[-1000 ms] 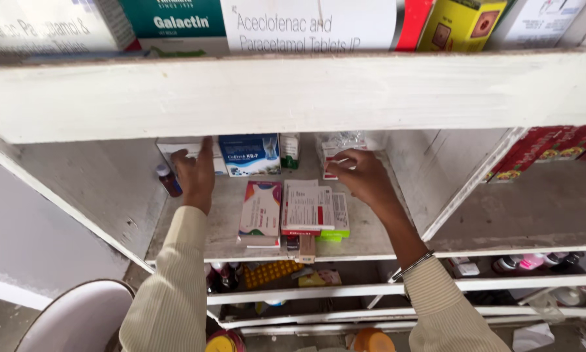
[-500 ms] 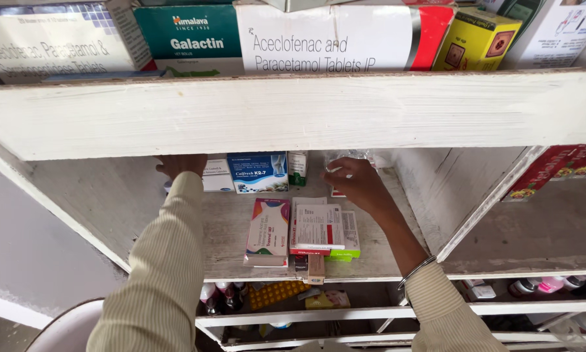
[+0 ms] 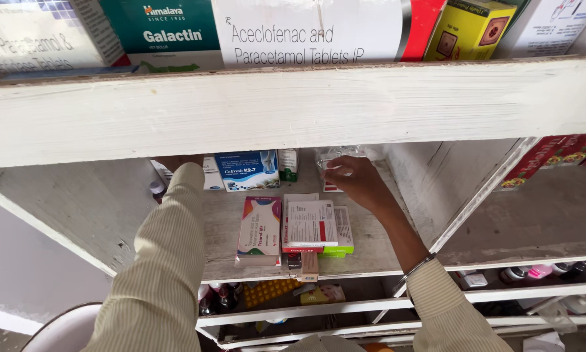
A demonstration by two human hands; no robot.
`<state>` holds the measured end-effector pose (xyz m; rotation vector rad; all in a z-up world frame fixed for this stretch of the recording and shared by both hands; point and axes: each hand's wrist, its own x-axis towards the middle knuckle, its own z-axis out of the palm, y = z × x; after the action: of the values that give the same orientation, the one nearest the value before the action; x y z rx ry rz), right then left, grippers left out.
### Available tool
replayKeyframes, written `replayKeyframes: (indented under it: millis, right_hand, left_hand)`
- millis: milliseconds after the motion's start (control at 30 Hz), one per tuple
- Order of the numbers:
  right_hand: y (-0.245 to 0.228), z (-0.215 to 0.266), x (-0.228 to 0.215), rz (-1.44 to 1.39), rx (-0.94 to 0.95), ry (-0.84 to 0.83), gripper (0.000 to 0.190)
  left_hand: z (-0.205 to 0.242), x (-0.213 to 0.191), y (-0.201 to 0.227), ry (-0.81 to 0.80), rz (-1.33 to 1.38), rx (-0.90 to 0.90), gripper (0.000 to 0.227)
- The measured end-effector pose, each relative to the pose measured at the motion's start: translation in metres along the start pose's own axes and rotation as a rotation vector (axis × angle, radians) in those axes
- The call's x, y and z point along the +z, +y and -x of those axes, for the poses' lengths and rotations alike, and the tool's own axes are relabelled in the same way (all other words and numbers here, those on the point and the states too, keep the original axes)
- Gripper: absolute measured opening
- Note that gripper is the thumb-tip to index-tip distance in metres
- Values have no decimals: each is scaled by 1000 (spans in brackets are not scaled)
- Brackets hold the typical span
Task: The person moves various medicine boxes and bottles between different shelves and pharmacy sections by hand.
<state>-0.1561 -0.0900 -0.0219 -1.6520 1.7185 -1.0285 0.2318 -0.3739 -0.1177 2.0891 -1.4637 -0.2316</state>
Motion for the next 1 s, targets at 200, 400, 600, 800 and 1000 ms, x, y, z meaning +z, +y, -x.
replayKeyframes:
  millis: [200, 400, 600, 800, 1000]
  right_hand:
    - [24, 7, 1, -5, -74, -26, 43]
    - [32, 21, -1, -23, 3, 11, 40]
    - [18, 37, -2, -41, 207, 23, 60]
    - [9, 60, 15, -94, 462, -129, 87]
    - [18, 68, 27, -174, 469, -214, 95]
  left_hand:
    - [22, -13, 1, 91, 288, -1, 88]
    - [141, -87, 39, 431, 34, 303, 95]
    - [276, -150, 90, -195, 245, 268, 98]
    - [310, -132, 79, -456, 121, 292, 127]
    - [278, -123, 42, -992, 633, -123, 114]
